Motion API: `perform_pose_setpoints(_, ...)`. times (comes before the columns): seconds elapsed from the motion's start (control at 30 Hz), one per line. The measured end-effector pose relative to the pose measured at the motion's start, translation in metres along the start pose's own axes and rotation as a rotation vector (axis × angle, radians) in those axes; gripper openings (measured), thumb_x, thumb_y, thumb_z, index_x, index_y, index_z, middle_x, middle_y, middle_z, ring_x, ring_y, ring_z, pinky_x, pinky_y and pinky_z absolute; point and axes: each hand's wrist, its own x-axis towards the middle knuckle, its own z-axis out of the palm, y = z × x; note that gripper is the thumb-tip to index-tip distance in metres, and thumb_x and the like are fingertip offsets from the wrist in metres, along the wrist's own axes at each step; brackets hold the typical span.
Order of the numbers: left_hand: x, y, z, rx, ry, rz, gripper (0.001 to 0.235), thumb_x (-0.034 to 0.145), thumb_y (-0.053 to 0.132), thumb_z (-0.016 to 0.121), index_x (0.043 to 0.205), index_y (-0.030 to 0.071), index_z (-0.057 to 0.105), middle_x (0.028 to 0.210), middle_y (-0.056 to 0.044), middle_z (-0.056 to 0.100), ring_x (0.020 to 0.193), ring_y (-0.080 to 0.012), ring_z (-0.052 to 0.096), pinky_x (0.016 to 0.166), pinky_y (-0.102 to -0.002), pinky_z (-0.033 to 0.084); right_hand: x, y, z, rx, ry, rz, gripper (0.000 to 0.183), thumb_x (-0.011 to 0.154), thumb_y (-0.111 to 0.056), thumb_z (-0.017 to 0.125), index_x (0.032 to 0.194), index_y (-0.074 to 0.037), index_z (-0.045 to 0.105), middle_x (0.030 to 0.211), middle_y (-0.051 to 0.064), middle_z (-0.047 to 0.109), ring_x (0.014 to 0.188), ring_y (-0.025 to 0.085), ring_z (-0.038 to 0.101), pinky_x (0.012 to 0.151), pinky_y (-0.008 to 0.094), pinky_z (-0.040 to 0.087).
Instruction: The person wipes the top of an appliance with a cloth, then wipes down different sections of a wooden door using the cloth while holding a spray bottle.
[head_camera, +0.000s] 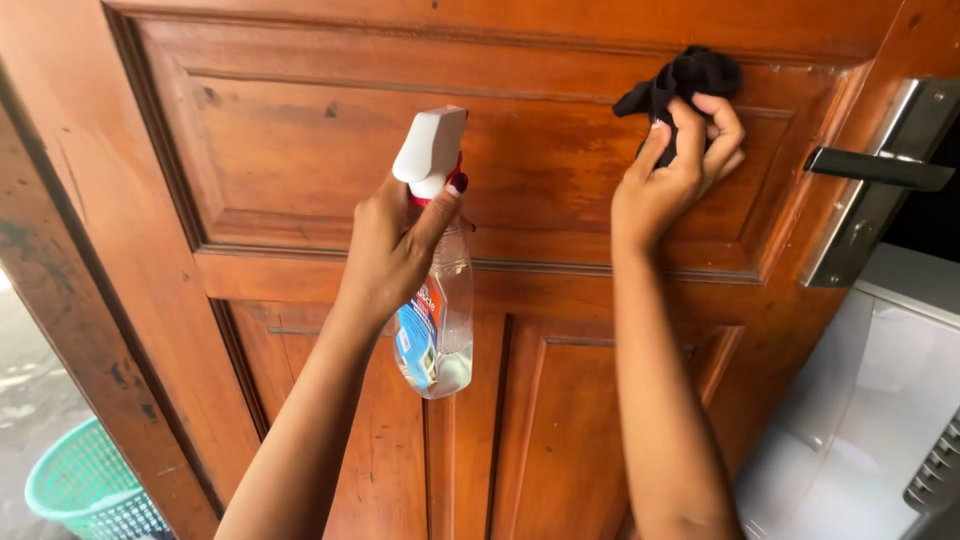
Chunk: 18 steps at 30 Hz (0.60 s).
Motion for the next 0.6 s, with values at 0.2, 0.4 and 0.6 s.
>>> perform_pose_setpoints(0.2,-0.010,0.004,-0.024,0.099,0.119,0.084,0.027,0.103,0.022,0.066,0.104,-0.005,0.067,0.074,-0.009,0.067,0.066,-0.0129,0.065,0.062,-0.033,0.051,-0.031,-0.094,0.059,0.243,-0.354,-0.395,0.014,0.097,-0.007,0.067,0.111,-0.010,0.067,0.130,0.009,0.058,0.122,0.031,0.054,0.106,0.043,0.043)
perform_pose_setpoints(0.4,-0.007,-0.010,-0.011,0.070,0.080,-0.016,0.030,0.102,0.025,0.065,0.096,-0.004,0.065,0.066,-0.010,0.063,0.059,-0.0143,0.059,0.055,-0.032,0.046,0.001,-0.034,0.028,0.044,-0.386,-0.594,0.027,0.096,-0.001,0.068,0.121,-0.009,0.077,0.127,0.002,0.068,0.118,0.025,0.057,0.104,0.040,0.048)
perform_pose_setpoints(0.6,-0.014,-0.023,0.009,0.115,0.006,0.040,0.033,0.101,0.030,0.067,0.097,-0.003,0.065,0.066,-0.006,0.065,0.055,-0.0125,0.059,0.053,-0.032,0.045,0.010,0.060,-0.042,-0.309,-0.070,-0.166,0.026,0.105,0.004,0.060,0.128,0.001,0.070,0.142,0.012,0.059,0.133,0.034,0.051,0.115,0.045,0.042)
